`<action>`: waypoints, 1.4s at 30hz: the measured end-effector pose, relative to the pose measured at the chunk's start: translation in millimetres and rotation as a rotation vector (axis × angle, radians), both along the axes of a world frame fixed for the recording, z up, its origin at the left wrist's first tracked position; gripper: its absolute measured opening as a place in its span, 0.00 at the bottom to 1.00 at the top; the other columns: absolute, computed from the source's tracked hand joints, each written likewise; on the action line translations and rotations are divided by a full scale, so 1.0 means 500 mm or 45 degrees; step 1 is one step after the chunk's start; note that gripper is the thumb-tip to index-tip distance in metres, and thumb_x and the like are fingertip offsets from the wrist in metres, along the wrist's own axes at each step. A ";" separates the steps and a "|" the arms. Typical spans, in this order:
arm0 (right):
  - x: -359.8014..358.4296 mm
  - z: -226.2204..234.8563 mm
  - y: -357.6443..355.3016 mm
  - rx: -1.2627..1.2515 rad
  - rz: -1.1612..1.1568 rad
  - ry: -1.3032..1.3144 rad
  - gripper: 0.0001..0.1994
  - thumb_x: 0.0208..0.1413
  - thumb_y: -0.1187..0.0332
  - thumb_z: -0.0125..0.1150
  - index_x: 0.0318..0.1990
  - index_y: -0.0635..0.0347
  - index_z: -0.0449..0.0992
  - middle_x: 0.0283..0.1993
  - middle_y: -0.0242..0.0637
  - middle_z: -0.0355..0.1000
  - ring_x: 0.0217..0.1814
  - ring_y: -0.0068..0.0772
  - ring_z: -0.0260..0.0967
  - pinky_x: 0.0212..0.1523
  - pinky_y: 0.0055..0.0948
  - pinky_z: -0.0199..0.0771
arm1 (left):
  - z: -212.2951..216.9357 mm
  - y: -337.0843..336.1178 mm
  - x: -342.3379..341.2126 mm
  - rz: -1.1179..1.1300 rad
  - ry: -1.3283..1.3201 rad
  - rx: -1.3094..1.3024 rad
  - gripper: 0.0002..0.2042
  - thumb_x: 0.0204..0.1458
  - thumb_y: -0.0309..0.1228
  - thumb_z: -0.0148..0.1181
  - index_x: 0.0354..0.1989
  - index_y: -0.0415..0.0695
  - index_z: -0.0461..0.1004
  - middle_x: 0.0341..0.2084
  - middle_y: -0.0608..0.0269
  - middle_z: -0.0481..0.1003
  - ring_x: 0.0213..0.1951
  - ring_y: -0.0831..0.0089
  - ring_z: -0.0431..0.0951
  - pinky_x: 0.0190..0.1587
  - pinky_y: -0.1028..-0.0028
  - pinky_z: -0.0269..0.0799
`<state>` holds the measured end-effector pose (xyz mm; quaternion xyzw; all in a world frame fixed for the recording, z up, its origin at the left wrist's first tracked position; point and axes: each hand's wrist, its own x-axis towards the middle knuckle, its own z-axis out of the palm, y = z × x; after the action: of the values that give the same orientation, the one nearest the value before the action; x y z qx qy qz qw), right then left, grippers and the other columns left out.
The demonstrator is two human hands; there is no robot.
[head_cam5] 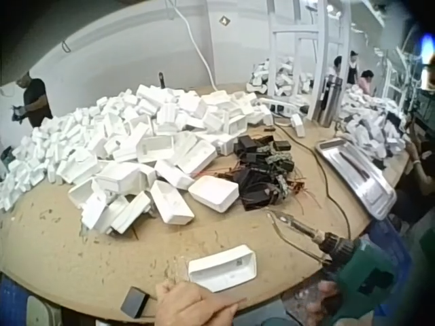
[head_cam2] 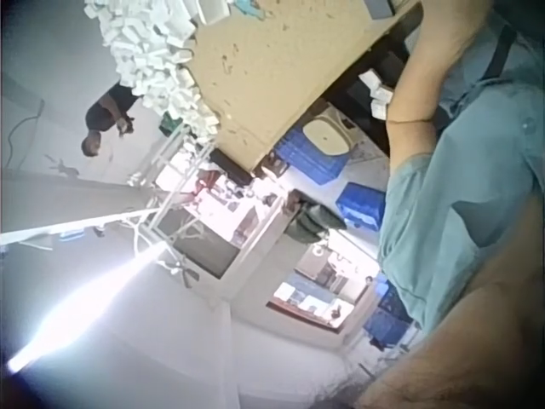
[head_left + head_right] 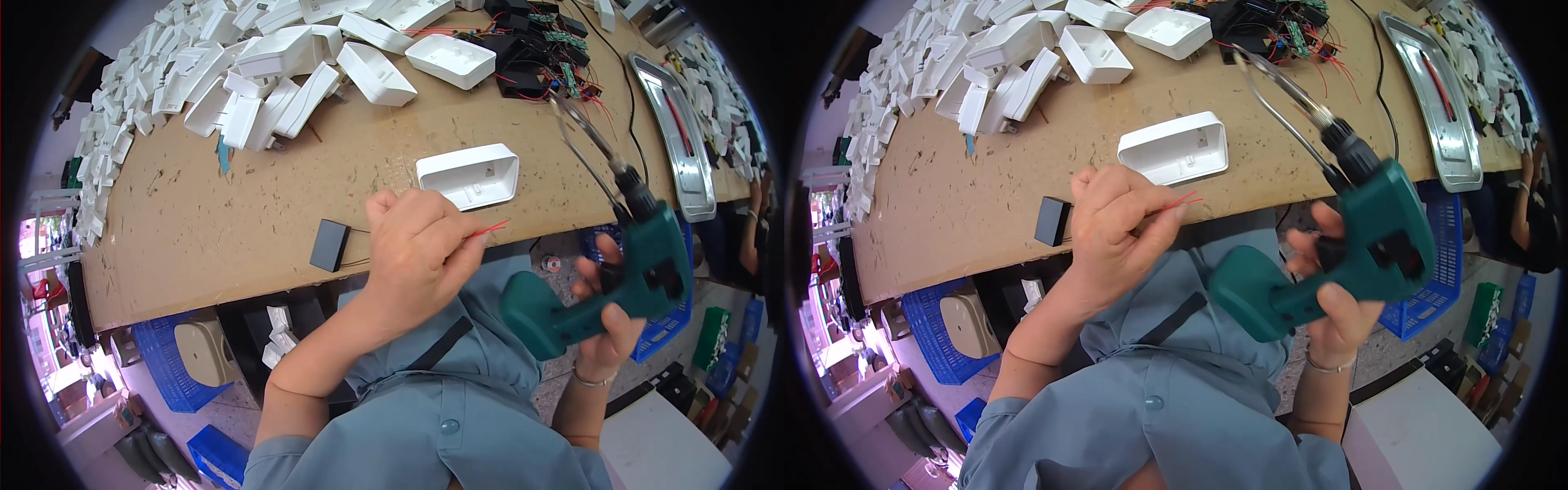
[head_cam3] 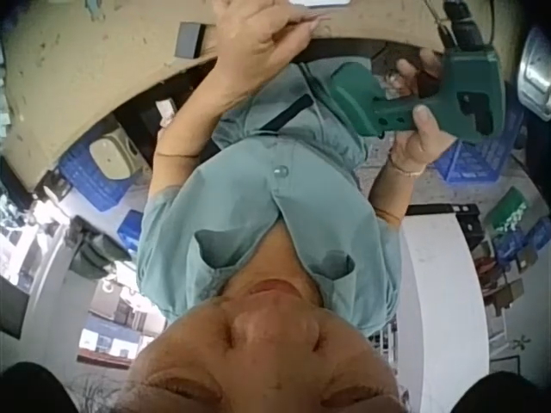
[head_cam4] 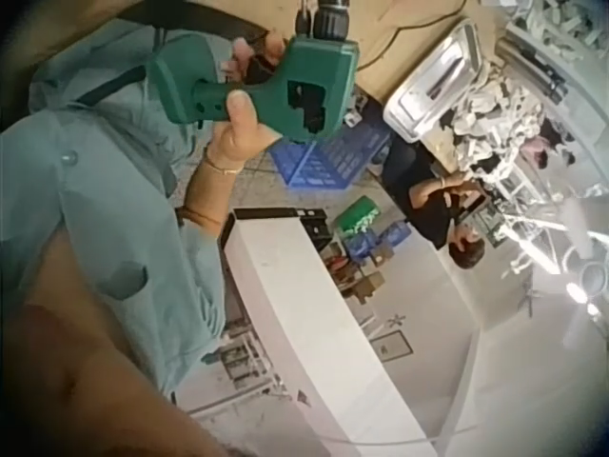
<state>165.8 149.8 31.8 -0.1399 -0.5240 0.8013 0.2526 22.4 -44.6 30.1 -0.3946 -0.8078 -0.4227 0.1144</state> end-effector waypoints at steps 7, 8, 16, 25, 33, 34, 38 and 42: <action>0.106 0.022 -0.004 0.374 -0.090 -0.348 0.38 0.41 0.65 0.68 0.59 0.73 0.59 0.52 0.53 0.69 0.39 0.36 0.74 0.33 0.29 0.76 | -0.004 0.031 -0.019 0.258 0.257 0.008 0.06 0.36 0.26 0.66 0.25 0.46 0.76 0.36 0.66 0.71 0.38 0.68 0.70 0.40 0.62 0.51; 0.111 0.022 -0.013 0.362 -0.081 -0.344 0.36 0.41 0.67 0.68 0.58 0.74 0.60 0.49 0.52 0.71 0.37 0.36 0.74 0.33 0.29 0.76 | -0.004 0.035 -0.026 0.284 0.294 -0.028 0.05 0.36 0.26 0.65 0.24 0.45 0.76 0.38 0.64 0.71 0.40 0.67 0.70 0.42 0.60 0.51; 0.120 0.005 -0.044 0.380 0.151 -0.382 0.27 0.44 0.77 0.64 0.55 0.71 0.65 0.51 0.50 0.70 0.40 0.35 0.72 0.35 0.28 0.73 | -0.026 0.059 -0.045 0.302 0.226 -0.186 0.03 0.39 0.26 0.63 0.23 0.41 0.76 0.40 0.62 0.71 0.44 0.65 0.71 0.49 0.54 0.55; 0.112 -0.005 -0.046 0.604 0.303 -0.428 0.24 0.47 0.80 0.59 0.56 0.71 0.66 0.53 0.47 0.70 0.42 0.30 0.71 0.41 0.28 0.72 | -0.030 0.071 -0.046 0.315 0.270 -0.227 0.04 0.38 0.26 0.62 0.22 0.39 0.75 0.36 0.63 0.70 0.43 0.65 0.70 0.49 0.56 0.56; 0.099 -0.023 -0.045 0.738 0.288 -0.370 0.24 0.48 0.81 0.58 0.56 0.71 0.66 0.52 0.45 0.70 0.40 0.28 0.70 0.42 0.27 0.70 | -0.031 0.075 -0.045 0.326 0.265 -0.246 0.04 0.37 0.26 0.62 0.22 0.39 0.75 0.37 0.63 0.69 0.42 0.65 0.69 0.49 0.57 0.56; 0.098 -0.022 -0.046 0.749 0.279 -0.406 0.24 0.49 0.81 0.58 0.56 0.71 0.66 0.51 0.45 0.70 0.39 0.27 0.70 0.41 0.26 0.70 | -0.031 0.076 -0.045 0.325 0.265 -0.247 0.04 0.37 0.26 0.62 0.22 0.39 0.75 0.37 0.63 0.69 0.42 0.65 0.69 0.49 0.57 0.56; 0.093 -0.023 -0.047 0.697 0.261 -0.406 0.23 0.49 0.81 0.59 0.55 0.72 0.66 0.48 0.44 0.71 0.37 0.26 0.69 0.39 0.25 0.70 | -0.030 0.078 -0.045 0.329 0.277 -0.244 0.04 0.36 0.25 0.62 0.21 0.39 0.75 0.37 0.62 0.69 0.41 0.65 0.69 0.48 0.58 0.56; 0.080 -0.014 -0.053 0.643 0.234 -0.430 0.22 0.49 0.81 0.59 0.54 0.72 0.67 0.45 0.42 0.72 0.35 0.25 0.69 0.36 0.24 0.70 | -0.029 0.078 -0.044 0.337 0.270 -0.258 0.04 0.36 0.25 0.61 0.21 0.39 0.75 0.37 0.62 0.69 0.40 0.64 0.69 0.47 0.59 0.56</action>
<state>205.7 123.3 24.7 -0.1557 -0.7515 0.6307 0.1152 0.4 -5.4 15.6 -0.3368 -0.8745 -0.2766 0.2130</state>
